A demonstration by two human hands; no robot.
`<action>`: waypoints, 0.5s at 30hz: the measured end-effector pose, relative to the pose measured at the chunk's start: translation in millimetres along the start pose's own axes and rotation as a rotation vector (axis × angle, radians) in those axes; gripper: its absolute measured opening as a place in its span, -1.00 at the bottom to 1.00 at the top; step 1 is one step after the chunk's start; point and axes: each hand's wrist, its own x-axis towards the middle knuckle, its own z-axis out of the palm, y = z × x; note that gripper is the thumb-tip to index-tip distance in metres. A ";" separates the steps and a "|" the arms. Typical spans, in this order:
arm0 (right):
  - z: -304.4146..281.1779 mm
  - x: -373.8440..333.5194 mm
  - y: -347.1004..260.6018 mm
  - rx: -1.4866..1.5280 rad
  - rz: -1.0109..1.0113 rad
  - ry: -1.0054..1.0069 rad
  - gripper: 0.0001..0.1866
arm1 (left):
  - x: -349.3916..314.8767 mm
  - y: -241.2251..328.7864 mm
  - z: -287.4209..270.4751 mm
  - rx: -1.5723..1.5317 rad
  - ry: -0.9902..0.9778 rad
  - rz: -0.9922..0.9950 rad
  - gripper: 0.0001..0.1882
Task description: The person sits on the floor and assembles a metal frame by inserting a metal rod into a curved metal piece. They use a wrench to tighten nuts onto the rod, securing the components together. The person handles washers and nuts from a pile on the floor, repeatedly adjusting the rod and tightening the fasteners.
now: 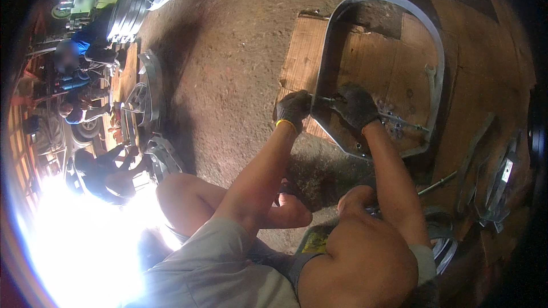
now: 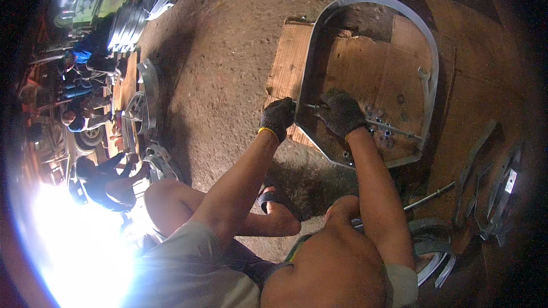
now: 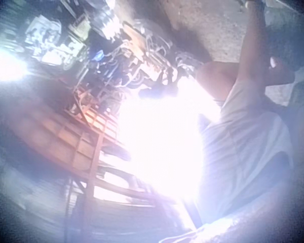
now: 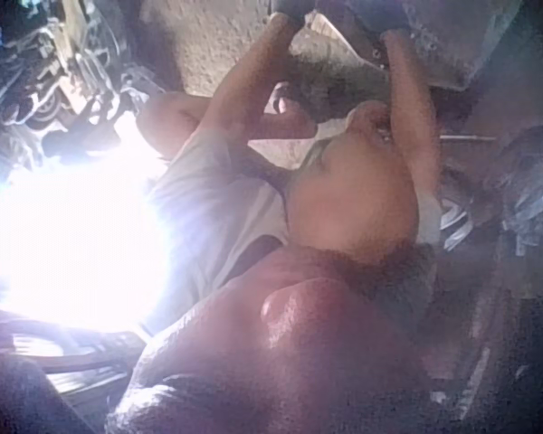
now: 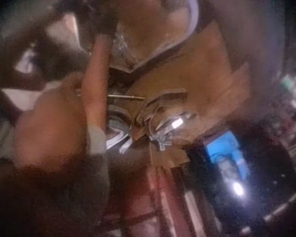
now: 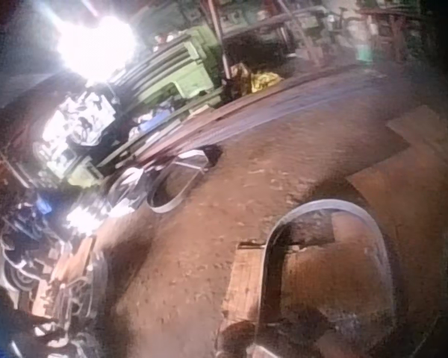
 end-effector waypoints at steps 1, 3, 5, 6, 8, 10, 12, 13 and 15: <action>-6.0 -8.9 12.3 -0.028 0.029 0.003 -0.63 | -12.0 45.8 12.2 0.104 -0.084 -0.071 -0.82; -6.0 -7.4 8.5 -0.028 0.015 0.017 -0.63 | -27.0 75.6 3.0 -0.089 -0.040 -0.210 -0.85; 0.1 -3.5 5.0 -0.021 0.006 0.034 -0.62 | -36.0 77.1 -0.4 -0.738 0.145 -0.331 -0.88; 1.3 -1.8 3.3 -0.012 0.003 0.042 -0.61 | -34.6 72.7 -3.6 -0.734 0.136 -0.312 -0.88; 2.8 0.4 1.3 0.002 0.002 0.059 -0.60 | -31.3 63.4 -9.1 -0.728 0.113 -0.275 -0.87; 3.9 0.7 4.8 -0.003 -0.009 0.061 -0.60 | -28.8 60.6 -10.5 -0.682 0.079 -0.272 -0.86; 4.3 0.2 6.2 0.000 -0.015 0.076 -0.60 | -27.5 59.1 -11.0 -0.684 0.057 -0.275 -0.84; 4.4 -1.3 5.9 0.007 -0.016 0.091 -0.60 | -28.0 58.8 -10.9 -0.709 0.053 -0.279 -0.82; 2.2 -2.1 3.7 0.015 0.000 0.072 -0.60 | -30.0 58.8 -11.3 -0.747 0.028 -0.261 -0.77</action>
